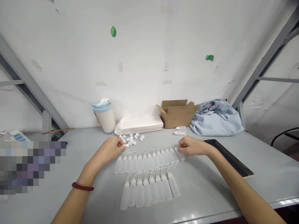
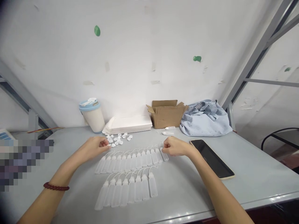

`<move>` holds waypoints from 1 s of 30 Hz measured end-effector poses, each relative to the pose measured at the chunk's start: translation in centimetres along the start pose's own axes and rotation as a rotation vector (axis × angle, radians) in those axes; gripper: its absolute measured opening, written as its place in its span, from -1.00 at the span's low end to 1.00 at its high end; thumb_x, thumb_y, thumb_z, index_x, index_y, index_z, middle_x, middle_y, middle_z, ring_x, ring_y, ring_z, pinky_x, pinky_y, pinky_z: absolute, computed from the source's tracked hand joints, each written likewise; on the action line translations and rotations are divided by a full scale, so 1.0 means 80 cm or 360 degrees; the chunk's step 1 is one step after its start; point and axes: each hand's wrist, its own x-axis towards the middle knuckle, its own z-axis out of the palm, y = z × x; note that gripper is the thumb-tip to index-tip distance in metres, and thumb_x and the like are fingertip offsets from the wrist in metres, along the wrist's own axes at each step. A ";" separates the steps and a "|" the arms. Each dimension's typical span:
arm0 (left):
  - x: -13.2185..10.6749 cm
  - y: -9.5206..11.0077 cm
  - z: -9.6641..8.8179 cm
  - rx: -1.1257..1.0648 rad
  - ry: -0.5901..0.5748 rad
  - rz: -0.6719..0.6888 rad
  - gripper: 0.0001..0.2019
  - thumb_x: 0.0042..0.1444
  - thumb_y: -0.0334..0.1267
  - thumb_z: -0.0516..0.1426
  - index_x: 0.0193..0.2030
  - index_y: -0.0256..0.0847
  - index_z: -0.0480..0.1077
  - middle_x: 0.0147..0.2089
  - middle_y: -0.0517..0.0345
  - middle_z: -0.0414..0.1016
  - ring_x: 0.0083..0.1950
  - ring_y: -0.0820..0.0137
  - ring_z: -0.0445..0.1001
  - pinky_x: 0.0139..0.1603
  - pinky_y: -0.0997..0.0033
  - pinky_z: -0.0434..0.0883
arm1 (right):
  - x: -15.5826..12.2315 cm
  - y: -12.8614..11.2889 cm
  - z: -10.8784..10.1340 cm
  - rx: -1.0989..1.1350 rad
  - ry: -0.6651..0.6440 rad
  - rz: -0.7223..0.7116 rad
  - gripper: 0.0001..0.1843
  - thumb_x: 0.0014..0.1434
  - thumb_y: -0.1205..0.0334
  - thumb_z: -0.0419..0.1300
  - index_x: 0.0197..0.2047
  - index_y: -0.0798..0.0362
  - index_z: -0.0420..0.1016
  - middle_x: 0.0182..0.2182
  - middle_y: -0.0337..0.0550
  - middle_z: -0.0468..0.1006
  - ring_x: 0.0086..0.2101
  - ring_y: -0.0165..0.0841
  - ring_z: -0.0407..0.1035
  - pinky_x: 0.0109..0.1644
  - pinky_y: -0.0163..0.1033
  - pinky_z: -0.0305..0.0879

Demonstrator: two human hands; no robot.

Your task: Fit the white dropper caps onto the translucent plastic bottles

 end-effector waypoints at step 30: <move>-0.034 0.094 0.040 -0.1888 -0.0320 0.0102 -0.75 0.03 -0.17 0.21 -0.17 -0.23 0.46 -0.22 0.08 0.53 -0.18 0.35 0.46 -0.05 0.33 0.33 | 0.001 -0.077 0.070 0.1683 -0.0192 -0.0558 -0.60 0.19 -0.07 0.08 -0.40 0.14 0.37 -0.57 -0.34 0.15 -0.64 -0.58 -0.15 -0.56 -0.32 -0.26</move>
